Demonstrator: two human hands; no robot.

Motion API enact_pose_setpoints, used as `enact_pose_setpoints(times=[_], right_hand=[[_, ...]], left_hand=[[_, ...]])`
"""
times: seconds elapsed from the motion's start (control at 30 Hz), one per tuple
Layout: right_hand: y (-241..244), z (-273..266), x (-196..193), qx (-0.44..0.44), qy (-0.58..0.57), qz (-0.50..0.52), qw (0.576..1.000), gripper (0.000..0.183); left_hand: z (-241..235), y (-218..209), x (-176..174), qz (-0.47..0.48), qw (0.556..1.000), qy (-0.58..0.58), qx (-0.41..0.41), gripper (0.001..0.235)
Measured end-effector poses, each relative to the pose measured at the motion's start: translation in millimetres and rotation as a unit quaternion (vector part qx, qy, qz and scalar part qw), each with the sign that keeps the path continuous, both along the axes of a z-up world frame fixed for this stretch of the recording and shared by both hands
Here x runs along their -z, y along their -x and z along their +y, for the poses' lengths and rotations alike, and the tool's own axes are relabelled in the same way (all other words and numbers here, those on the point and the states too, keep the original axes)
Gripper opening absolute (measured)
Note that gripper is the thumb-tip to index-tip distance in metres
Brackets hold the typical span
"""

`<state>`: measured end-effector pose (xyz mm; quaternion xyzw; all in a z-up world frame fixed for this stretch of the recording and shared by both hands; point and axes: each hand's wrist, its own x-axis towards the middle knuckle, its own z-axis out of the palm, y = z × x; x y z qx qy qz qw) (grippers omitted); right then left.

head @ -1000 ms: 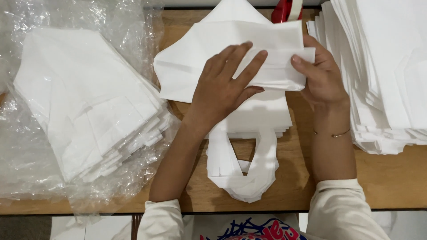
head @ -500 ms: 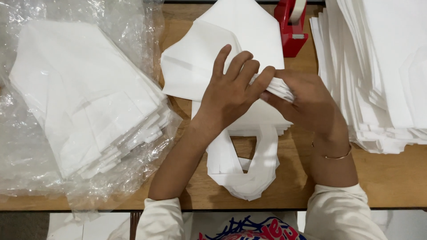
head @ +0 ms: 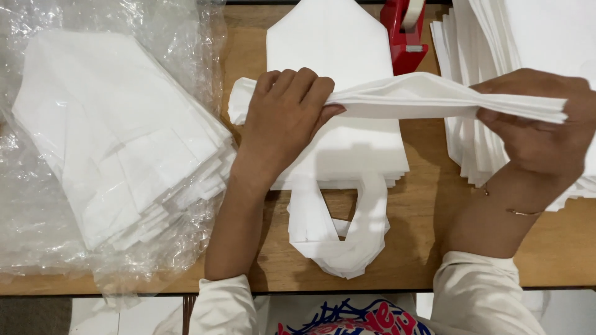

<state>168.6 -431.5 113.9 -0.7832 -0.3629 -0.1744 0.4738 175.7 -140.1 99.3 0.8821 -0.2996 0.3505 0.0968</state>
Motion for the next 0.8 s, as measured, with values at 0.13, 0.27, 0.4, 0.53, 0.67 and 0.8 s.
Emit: enact_pose_setpoints(times=[0.13, 0.27, 0.4, 0.53, 0.67, 0.8], right_hand=[[-5, -27, 17, 0.093, 0.006, 0.053, 0.994, 0.025], [8, 19, -9, 0.155, 0.003, -0.005, 0.988, 0.036], [19, 42, -16, 0.270, 0.189, -0.143, 0.933, 0.080], [23, 74, -8, 0.289, 0.363, -0.197, 0.864, 0.044], [11, 83, -7, 0.273, 0.420, -0.307, 0.809, 0.014], [11, 73, 0, 0.277, 0.406, -0.304, 0.816, 0.015]], left_hand=[[5, 5, -7, -0.033, 0.998, -0.030, -0.047, 0.025], [2, 10, -9, -0.107, 0.990, -0.045, -0.083, 0.012], [-6, 13, -11, -0.147, 0.982, -0.049, -0.106, 0.014], [-16, 16, -11, -0.129, 0.988, -0.045, -0.074, 0.021], [-16, 16, -11, -0.122, 0.989, -0.051, -0.064, 0.020], [-8, 16, -9, -0.099, 0.991, -0.060, -0.071, 0.023]])
